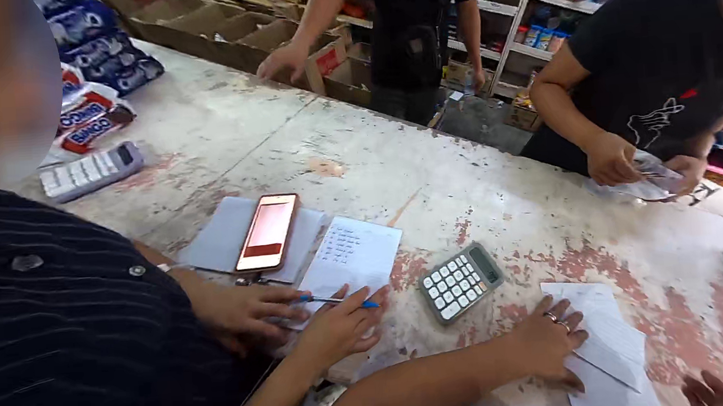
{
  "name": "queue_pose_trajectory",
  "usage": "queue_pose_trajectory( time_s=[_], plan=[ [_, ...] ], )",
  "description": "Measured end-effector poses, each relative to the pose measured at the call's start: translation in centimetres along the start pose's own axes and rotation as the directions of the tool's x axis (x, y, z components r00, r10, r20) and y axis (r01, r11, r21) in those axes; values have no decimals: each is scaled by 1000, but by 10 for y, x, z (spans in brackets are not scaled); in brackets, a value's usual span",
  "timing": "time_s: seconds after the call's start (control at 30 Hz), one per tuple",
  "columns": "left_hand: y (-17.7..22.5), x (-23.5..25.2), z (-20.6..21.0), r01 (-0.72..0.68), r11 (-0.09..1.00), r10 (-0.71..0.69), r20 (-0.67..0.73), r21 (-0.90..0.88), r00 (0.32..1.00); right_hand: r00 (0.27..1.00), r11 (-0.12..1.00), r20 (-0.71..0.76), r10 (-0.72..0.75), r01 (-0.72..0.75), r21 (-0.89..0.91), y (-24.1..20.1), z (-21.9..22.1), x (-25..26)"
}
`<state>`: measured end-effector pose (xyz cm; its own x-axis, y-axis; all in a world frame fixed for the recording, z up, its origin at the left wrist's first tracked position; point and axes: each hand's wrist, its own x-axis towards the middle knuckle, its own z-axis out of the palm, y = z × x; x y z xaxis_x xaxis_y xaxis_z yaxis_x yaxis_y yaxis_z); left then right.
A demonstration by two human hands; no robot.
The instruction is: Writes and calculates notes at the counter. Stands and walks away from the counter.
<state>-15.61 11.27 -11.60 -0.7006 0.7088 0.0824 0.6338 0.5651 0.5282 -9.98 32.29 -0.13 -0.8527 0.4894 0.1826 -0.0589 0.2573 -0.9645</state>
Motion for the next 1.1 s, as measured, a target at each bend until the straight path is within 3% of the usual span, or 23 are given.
queue_pose_trajectory(
  time_s=[0.03,0.1,0.17,0.3,0.47,0.57,0.67,0.7,0.9,1.1],
  plan=[
    [0,-2,-2,2,1000,-2,12,-10,1000,999,999,38,7,-9,38,39,-13,9],
    [2,-3,-12,-4,998,6,33,-63,999,991,986,73,-115,105,128,139,-33,16],
    [5,-5,-31,23,993,-11,103,-116,995,985,976,1,-172,170,133,177,-14,-4],
    [5,-7,-56,77,988,-55,162,-133,985,987,972,-85,-139,152,178,134,36,-49],
    [11,-9,-67,113,991,-96,223,-69,970,971,953,-236,32,41,301,118,19,-25],
    [20,-12,-76,177,983,-162,244,-42,956,981,935,-133,140,-87,345,113,4,17],
    [22,-13,-86,207,977,-185,276,-54,943,983,915,186,-11,-65,398,105,14,40],
    [21,-12,-87,194,979,-167,281,-71,945,972,913,231,-41,-57,404,104,25,42],
    [14,-6,-61,53,990,-29,179,-132,983,995,939,91,-44,10,344,86,76,22],
    [14,-7,-63,108,989,-92,147,-105,985,994,960,104,31,-58,272,96,50,59]
  ],
)
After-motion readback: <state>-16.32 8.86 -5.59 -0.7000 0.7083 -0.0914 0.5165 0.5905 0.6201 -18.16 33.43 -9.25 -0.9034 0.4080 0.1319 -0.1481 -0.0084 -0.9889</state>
